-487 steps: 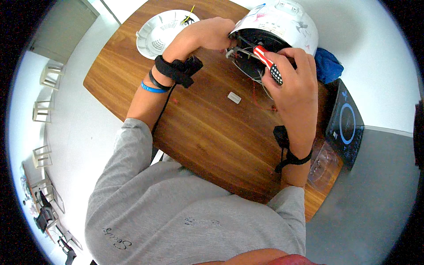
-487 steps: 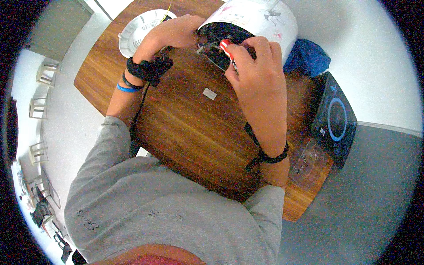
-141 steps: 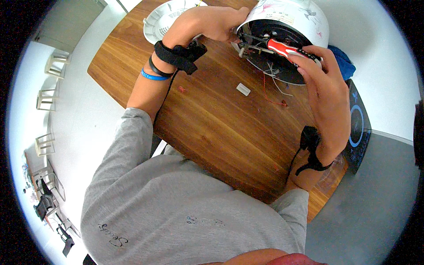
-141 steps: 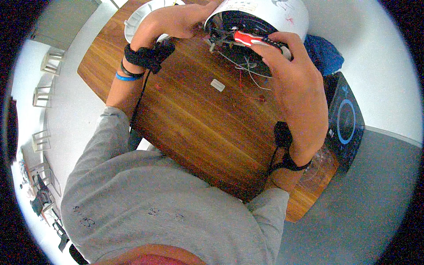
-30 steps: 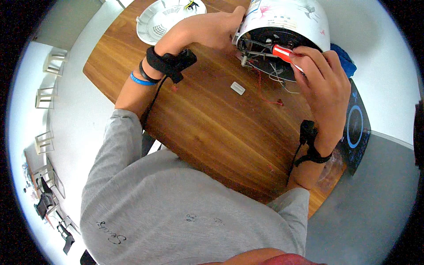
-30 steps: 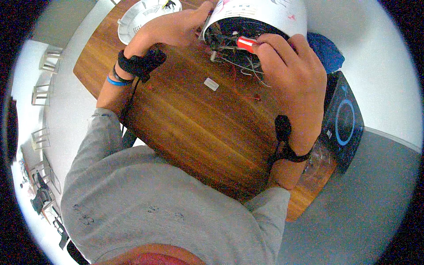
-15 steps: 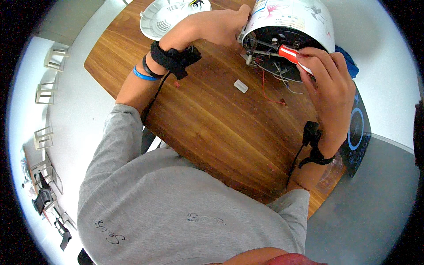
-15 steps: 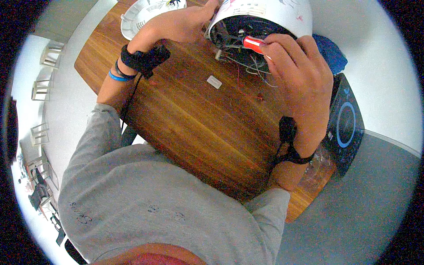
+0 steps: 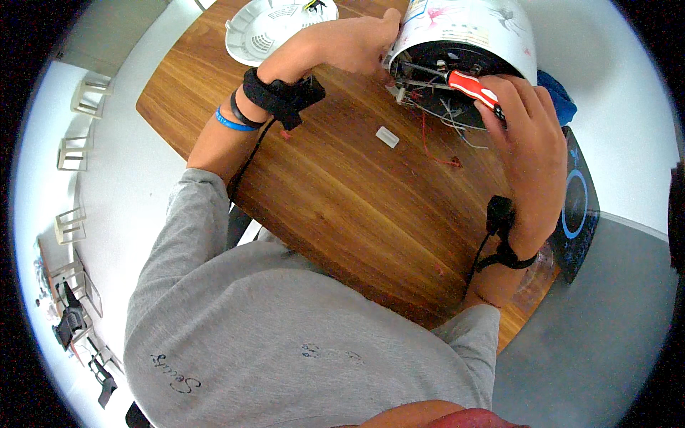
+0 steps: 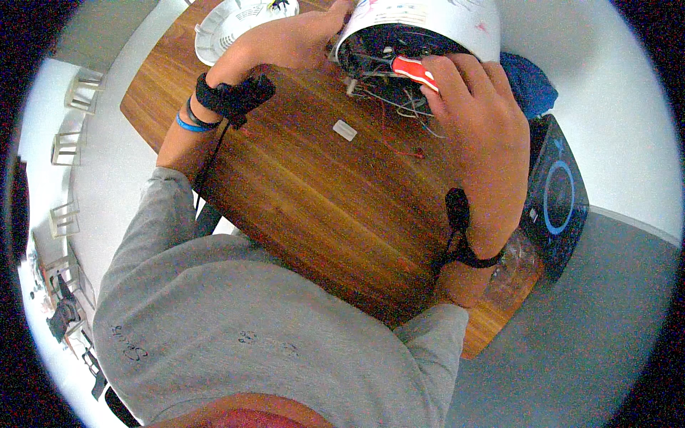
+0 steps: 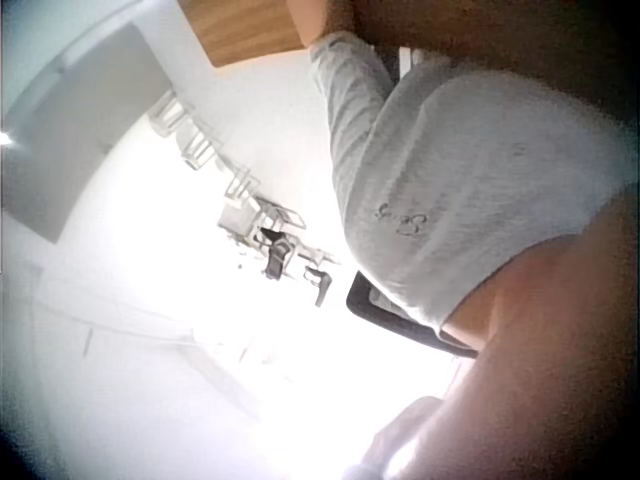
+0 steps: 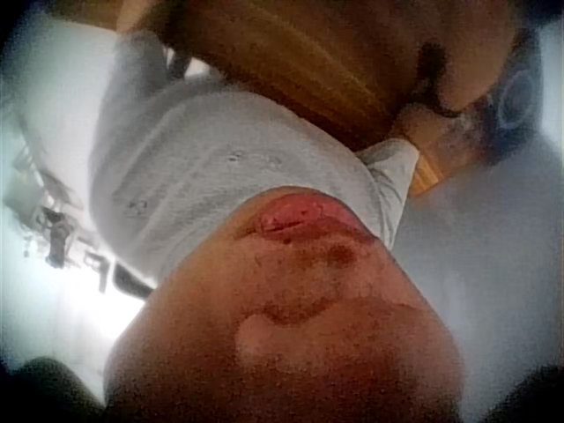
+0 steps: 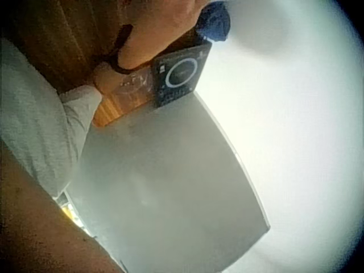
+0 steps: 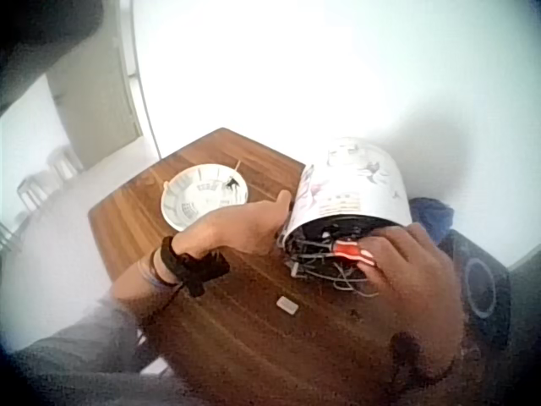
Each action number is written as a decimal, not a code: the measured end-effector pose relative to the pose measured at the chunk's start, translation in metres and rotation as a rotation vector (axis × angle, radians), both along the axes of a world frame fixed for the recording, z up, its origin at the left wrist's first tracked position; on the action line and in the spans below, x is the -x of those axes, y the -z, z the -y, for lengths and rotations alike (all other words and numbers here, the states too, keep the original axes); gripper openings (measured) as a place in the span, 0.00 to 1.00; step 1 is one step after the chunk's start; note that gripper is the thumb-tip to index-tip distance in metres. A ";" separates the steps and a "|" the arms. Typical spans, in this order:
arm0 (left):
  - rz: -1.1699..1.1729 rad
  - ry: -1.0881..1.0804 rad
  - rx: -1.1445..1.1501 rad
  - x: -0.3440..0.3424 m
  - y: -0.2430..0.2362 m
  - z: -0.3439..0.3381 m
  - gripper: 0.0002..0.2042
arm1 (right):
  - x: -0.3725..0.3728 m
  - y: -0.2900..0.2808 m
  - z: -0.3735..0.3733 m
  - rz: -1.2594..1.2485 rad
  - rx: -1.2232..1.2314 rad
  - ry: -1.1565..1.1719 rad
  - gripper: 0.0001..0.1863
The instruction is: The person uses a screwdriver to loosen and tighten screws on the internal components of a disassembled white appliance. They repeatedly adjust wires and parts inside the device while working at a wooden table.
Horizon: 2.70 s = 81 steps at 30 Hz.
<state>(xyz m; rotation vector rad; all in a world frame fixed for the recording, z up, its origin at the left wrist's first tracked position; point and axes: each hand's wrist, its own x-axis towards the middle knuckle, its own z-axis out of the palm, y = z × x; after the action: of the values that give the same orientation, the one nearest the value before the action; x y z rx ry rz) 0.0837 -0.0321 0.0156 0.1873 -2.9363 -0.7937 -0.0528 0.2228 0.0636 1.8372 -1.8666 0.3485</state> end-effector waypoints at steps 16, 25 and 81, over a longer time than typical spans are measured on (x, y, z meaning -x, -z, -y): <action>-0.009 -0.068 -0.060 0.001 0.007 0.003 0.28 | -0.003 0.007 -0.004 0.036 -0.104 0.087 0.13; -0.031 -0.034 0.004 -0.003 0.003 -0.001 0.25 | -0.006 0.005 -0.002 -0.025 -0.113 0.111 0.12; -0.062 -0.019 0.092 0.009 0.034 0.018 0.28 | -0.001 -0.004 -0.016 0.268 -0.117 0.079 0.26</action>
<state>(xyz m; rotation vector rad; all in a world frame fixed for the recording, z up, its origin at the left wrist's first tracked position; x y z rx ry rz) 0.0745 -0.0505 -0.0187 0.1794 -2.9000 -0.6477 -0.0521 0.2391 0.0679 1.8608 -2.1750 0.4867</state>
